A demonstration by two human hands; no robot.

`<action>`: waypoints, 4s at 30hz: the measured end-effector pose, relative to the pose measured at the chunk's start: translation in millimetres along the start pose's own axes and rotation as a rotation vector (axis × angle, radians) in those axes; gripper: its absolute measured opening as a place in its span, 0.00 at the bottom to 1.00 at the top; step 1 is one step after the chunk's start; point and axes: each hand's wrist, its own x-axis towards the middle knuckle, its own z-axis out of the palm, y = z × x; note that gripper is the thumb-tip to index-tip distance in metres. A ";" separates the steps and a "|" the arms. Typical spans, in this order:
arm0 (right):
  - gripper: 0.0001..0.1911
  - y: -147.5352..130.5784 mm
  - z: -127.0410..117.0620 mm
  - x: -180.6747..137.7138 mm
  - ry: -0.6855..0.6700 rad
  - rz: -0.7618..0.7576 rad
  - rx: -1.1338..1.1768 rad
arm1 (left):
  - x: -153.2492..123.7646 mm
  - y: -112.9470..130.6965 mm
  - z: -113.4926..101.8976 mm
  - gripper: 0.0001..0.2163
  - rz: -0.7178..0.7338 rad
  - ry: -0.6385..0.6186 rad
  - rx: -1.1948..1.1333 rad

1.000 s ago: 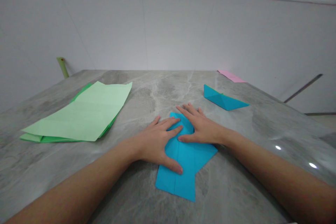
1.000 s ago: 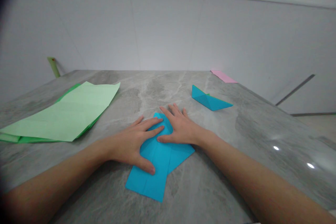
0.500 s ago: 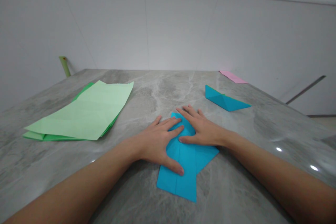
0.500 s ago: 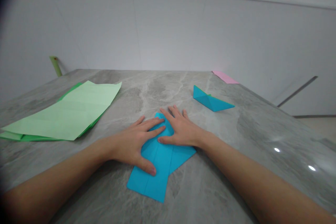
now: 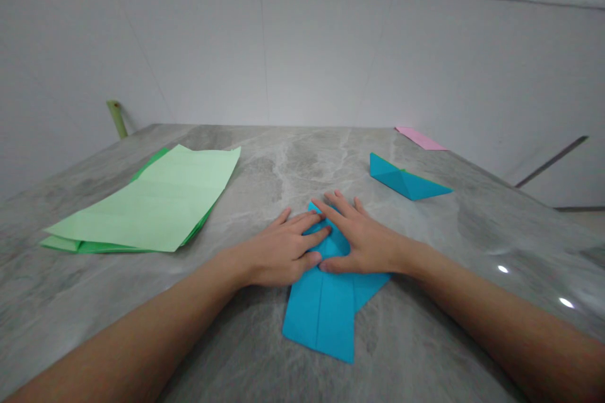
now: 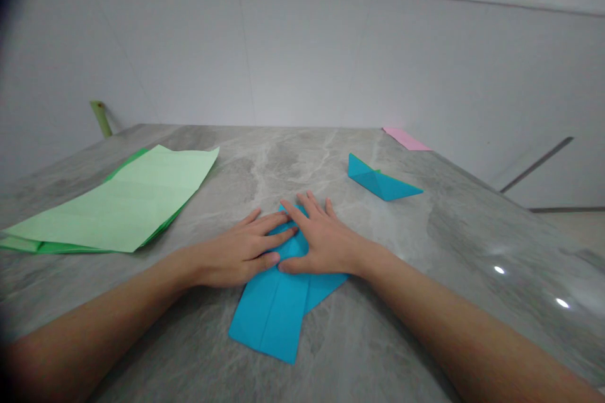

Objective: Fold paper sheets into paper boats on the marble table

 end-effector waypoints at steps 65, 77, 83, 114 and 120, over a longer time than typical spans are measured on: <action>0.73 21.3 -5.1 19.3 0.002 0.244 0.060 | -2.3 2.3 -6.2 0.35 -0.027 -0.069 -0.006; 0.73 27.4 -7.8 14.1 -0.039 0.234 0.043 | -4.5 -3.2 -10.1 0.39 0.096 -0.091 -0.142; 0.68 45.8 -8.7 15.5 0.036 0.249 0.067 | -6.6 -3.7 -9.9 0.33 0.119 -0.086 -0.137; 0.17 40.9 -20.4 21.7 0.385 0.290 -0.042 | 1.0 -11.8 0.4 0.22 -0.273 0.258 0.222; 0.19 16.3 -16.9 17.1 0.276 0.326 -0.123 | 3.1 -7.8 2.7 0.23 -0.244 0.267 0.286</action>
